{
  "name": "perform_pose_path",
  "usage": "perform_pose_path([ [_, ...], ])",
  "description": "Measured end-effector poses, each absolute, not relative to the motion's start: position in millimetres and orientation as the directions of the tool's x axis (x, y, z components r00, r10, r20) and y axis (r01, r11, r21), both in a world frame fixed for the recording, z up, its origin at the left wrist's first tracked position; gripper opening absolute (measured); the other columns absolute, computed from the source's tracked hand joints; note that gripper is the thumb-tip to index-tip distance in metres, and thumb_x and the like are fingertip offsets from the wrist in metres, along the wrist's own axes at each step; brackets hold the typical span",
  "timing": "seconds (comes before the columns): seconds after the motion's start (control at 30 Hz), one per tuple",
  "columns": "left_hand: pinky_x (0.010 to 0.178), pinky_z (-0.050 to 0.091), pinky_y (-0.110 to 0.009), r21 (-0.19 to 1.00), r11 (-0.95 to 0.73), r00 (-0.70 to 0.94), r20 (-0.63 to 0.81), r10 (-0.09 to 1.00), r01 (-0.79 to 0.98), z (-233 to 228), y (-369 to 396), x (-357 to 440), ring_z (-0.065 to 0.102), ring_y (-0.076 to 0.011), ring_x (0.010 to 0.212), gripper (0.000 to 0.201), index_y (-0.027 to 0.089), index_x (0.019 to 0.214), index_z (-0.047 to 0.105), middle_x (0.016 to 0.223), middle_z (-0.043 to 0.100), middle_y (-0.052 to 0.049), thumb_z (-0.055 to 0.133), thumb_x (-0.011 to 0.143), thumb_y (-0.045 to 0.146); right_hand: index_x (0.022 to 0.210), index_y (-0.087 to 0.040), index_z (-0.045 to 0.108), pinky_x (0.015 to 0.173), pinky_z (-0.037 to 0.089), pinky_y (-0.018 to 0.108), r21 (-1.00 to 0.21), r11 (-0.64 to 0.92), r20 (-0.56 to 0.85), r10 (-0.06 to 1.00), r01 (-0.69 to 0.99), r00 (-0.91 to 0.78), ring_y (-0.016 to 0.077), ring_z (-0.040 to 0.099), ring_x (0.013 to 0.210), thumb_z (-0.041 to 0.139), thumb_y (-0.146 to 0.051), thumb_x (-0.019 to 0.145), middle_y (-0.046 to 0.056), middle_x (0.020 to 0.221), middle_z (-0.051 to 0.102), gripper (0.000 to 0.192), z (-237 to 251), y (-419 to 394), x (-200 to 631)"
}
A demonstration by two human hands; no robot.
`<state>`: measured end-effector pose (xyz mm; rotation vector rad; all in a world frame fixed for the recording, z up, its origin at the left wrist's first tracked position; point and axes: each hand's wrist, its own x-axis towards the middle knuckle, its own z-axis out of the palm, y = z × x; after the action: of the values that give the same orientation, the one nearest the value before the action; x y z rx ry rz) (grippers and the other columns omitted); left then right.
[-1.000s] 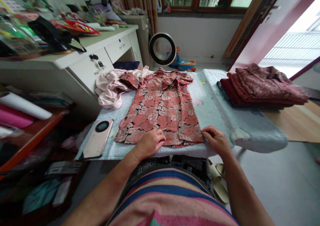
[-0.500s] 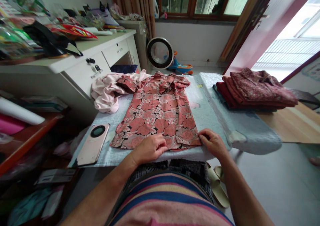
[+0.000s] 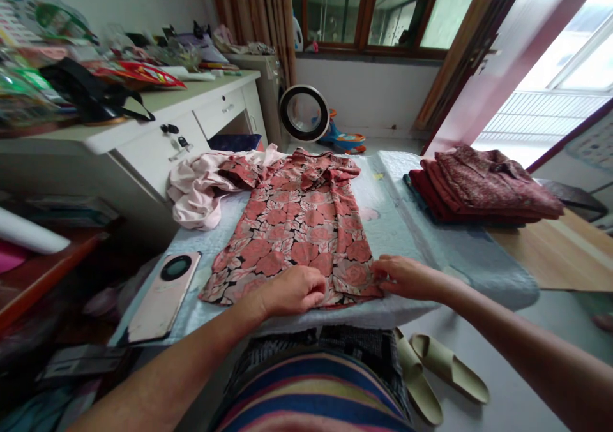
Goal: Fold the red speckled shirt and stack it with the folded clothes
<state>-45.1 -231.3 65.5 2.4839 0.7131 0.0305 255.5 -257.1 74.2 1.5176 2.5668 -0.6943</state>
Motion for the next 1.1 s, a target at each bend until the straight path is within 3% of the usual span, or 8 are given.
perform_pose_path([
  [0.13,0.078,0.046,-0.026,0.450,-0.740,0.835,-0.026,0.549,0.500,68.5,-205.0,-22.1,0.061,-0.0178,0.089,0.013,0.017,0.088,0.067,0.093,0.066,-0.005,0.054,0.087,0.018,0.091,-0.018,0.068,0.069,0.037,0.026,-0.251,0.500,-0.284,0.781,0.829,-0.557,0.0167,0.060,0.077,0.054,-0.016,0.084,0.006,0.087,0.071,0.016,96.1,-213.3,248.6],
  [0.33,0.085,0.048,-0.030,0.406,-0.723,0.779,0.041,0.625,0.559,64.2,-161.3,14.6,0.062,-0.0200,0.092,0.017,0.017,0.089,0.069,0.097,0.066,-0.007,0.055,0.080,0.012,0.091,-0.017,0.069,0.065,0.032,0.025,-0.134,0.359,-0.061,0.927,0.924,-0.369,0.0144,0.057,0.074,0.050,-0.017,0.086,0.006,0.086,0.071,0.020,92.4,-117.7,235.0],
  [0.5,0.086,0.049,-0.031,0.399,-0.687,0.739,0.033,0.673,0.607,65.9,-122.6,32.3,0.062,-0.0204,0.092,0.018,0.017,0.090,0.070,0.095,0.066,-0.007,0.055,0.081,0.015,0.089,-0.017,0.072,0.071,0.037,0.024,-0.297,0.102,0.148,0.987,0.949,-0.060,0.0163,0.059,0.082,0.049,-0.017,0.085,0.006,0.089,0.070,0.023,47.8,-61.8,238.1],
  [0.6,0.094,0.047,-0.034,0.376,-0.673,0.704,0.070,0.706,0.637,62.4,-95.2,41.1,0.061,-0.0213,0.100,0.018,0.018,0.089,0.071,0.101,0.066,-0.007,0.054,0.082,0.016,0.097,-0.016,0.072,0.081,0.041,0.027,-0.334,0.042,0.225,0.974,0.942,0.037,0.0190,0.058,0.091,0.044,-0.015,0.085,0.010,0.101,0.068,0.031,17.5,-52.1,240.4],
  [0.73,0.104,0.041,-0.036,0.346,-0.589,0.586,0.125,0.801,0.730,49.6,-57.8,57.6,0.056,-0.0243,0.113,0.022,0.019,0.100,0.070,0.118,0.061,-0.009,0.059,0.080,0.020,0.096,-0.018,0.073,0.092,0.040,0.031,-0.394,0.091,0.313,0.949,0.915,0.041,0.0211,0.057,0.098,0.047,-0.014,0.084,0.010,0.104,0.066,0.029,-8.5,-50.9,245.5],
  [0.87,0.099,0.043,-0.040,0.349,-0.325,0.337,0.028,0.941,0.879,37.9,-27.2,78.3,0.055,-0.0275,0.114,0.030,0.022,0.113,0.067,0.113,0.062,-0.011,0.054,0.086,0.028,0.097,-0.019,0.072,0.094,0.038,0.032,-0.403,0.108,0.291,0.957,0.909,0.016,0.0218,0.056,0.100,0.049,-0.017,0.084,0.009,0.106,0.066,0.027,-14.3,-48.3,250.9],
  [0.97,0.096,0.043,-0.040,0.381,-0.198,0.221,-0.015,0.975,0.903,30.6,-13.4,90.6,0.054,-0.0281,0.115,0.032,0.026,0.117,0.065,0.117,0.062,-0.010,0.054,0.088,0.031,0.100,-0.019,0.072,0.095,0.037,0.033,-0.406,0.114,0.294,0.956,0.907,0.011,0.0223,0.056,0.101,0.050,-0.020,0.085,0.010,0.107,0.065,0.027,-13.1,-48.1,251.3],
  [1.1,0.093,0.044,-0.040,0.410,-0.197,0.195,0.047,0.980,0.890,16.6,-5.3,97.2,0.054,-0.0288,0.114,0.032,0.028,0.117,0.066,0.121,0.062,-0.009,0.053,0.088,0.027,0.103,-0.021,0.071,0.096,0.037,0.035,-0.399,0.120,0.301,0.954,0.909,0.006,0.0241,0.054,0.103,0.055,-0.026,0.083,0.009,0.111,0.064,0.026,-11.4,-51.4,248.4],
])
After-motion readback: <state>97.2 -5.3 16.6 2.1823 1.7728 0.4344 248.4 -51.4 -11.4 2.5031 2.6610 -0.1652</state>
